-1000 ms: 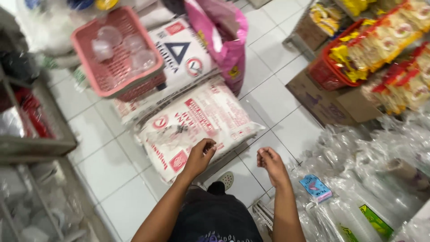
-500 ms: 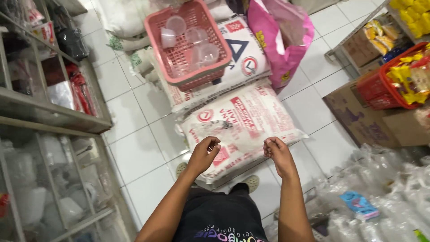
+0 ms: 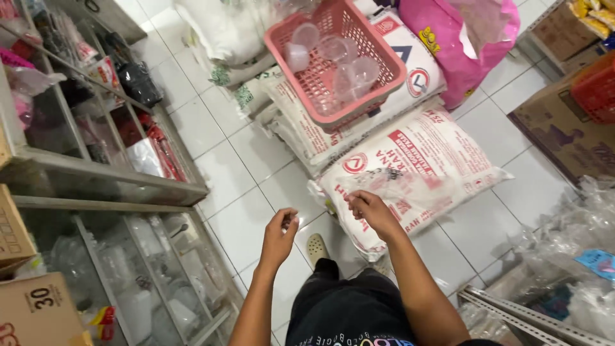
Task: The person organizes clear plastic cups by moving stacks of them into a pink plastic basket and placing other stacks onto a shelf in a store.
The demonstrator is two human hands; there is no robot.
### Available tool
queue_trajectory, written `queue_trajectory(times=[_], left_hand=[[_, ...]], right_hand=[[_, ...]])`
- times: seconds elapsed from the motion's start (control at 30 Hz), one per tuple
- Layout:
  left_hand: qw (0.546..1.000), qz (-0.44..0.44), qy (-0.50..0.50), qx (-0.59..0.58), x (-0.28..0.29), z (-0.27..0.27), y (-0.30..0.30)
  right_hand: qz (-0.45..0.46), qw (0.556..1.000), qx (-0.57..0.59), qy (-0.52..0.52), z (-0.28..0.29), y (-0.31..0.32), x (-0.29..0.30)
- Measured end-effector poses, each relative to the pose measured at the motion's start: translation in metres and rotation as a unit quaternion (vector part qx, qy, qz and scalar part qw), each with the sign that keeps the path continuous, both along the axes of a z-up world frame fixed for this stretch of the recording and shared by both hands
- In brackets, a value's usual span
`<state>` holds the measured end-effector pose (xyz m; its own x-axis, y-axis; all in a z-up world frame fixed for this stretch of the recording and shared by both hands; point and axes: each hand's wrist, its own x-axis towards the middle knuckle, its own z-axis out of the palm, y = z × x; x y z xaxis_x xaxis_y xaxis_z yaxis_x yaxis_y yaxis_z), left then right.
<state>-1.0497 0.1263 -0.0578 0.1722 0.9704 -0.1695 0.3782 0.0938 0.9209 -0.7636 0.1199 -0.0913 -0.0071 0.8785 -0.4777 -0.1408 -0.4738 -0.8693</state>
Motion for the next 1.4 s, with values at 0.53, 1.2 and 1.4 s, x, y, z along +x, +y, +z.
queue_trajectory(times=[0.53,1.2,1.4], left_hand=[[0.991,0.061,0.080,-0.085,-0.072,0.001,0.073],[0.975,-0.218,0.030,0.038,0.054,0.027,0.344],[0.964,-0.231,-0.134,0.017,0.095,-0.009,0.394]], right_hand=[[-0.035,0.953,0.214,-0.210,0.003,0.150,-0.060],[0.003,0.884,0.105,-0.455,-0.031,0.314,0.015],[-0.136,0.947,0.126,-0.262,0.050,0.300,-0.005]])
